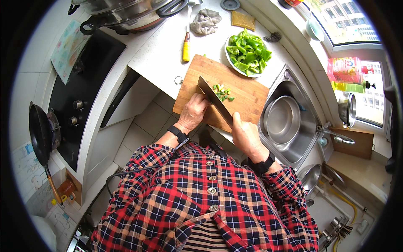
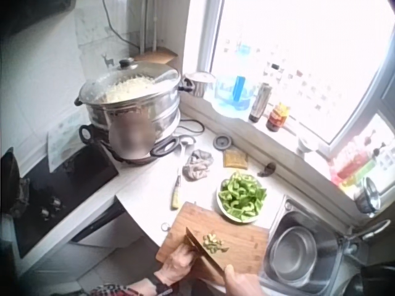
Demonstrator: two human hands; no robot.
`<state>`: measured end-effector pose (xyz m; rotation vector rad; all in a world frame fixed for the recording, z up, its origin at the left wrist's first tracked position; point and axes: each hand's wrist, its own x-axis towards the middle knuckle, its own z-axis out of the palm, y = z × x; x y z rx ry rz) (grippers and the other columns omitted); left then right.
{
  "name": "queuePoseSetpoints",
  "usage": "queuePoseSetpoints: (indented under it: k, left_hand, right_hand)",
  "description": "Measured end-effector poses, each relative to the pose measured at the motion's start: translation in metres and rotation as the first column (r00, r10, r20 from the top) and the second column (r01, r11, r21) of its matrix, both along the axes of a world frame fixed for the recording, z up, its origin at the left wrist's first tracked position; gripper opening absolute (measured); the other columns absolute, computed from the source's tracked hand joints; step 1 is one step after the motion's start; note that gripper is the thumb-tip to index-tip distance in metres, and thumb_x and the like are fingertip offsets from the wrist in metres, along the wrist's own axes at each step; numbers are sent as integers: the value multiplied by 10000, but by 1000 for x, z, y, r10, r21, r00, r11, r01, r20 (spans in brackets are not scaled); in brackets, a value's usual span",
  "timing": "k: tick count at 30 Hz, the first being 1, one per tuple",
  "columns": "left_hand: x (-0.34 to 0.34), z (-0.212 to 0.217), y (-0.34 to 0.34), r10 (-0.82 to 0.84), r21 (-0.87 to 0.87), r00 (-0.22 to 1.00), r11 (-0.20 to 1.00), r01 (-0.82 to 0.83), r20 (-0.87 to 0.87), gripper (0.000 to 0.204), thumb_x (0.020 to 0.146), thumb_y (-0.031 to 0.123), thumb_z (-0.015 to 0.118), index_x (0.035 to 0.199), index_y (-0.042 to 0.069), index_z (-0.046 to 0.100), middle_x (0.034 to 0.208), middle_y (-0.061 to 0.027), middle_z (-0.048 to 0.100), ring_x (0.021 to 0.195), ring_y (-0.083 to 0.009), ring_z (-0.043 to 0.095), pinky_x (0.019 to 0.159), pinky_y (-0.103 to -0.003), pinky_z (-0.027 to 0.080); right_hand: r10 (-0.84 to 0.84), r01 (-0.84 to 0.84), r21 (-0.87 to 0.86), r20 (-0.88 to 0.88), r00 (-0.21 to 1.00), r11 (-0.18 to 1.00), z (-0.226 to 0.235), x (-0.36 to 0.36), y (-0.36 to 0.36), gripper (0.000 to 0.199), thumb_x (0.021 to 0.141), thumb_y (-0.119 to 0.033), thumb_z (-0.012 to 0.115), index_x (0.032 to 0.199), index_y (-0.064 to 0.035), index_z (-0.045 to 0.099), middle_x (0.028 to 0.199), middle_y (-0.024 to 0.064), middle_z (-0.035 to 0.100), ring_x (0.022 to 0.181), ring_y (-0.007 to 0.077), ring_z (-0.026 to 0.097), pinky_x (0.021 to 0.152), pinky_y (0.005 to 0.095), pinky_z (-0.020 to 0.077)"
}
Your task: The person tears green bell pepper pieces by hand and places them in a bowl, then retrieves green onions from the refrigerator, washes them, and chops them on a cutting board using a knife. The person also moves a wok and turns on the stove.
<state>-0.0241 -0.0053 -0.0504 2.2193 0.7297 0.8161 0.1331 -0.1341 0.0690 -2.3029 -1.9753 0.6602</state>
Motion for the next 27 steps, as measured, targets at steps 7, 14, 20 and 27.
queuePoseSetpoints:
  k: [7,14,20,27]
  left_hand:
    - [-1,4,-1,10,21,994,1000,-8,-105,131,751,-23,670,868,32,650,917,-95,613,884,-298,590,750,-375,520]
    - [-7,10,-1,-21,49,999,999,23,-43,121,776,-27,643,887,23,653,928,-81,621,903,-276,594,770,-361,521]
    - [-8,2,-3,26,28,999,999,-25,-19,132,768,-43,655,884,20,651,918,-94,621,867,-288,610,747,-370,528]
    - [-9,-4,-1,21,73,1000,997,-22,8,162,739,-65,653,870,30,654,891,-96,619,841,-298,607,720,-365,529]
  right_hand:
    - [8,-14,125,54,999,992,-28,-24,27,521,732,-18,587,1211,112,430,664,193,644,621,351,671,546,448,521]
    - [-336,351,103,-134,932,931,-43,-8,52,334,851,-101,595,1098,24,408,666,241,637,628,448,630,572,534,501]
    - [-49,53,95,-47,998,994,-11,-3,8,320,803,-41,573,1079,32,429,658,217,636,601,396,644,537,489,505]
    - [-23,22,-19,-28,999,1000,-12,-10,0,430,769,-16,560,1169,90,441,658,197,637,602,371,652,539,453,518]
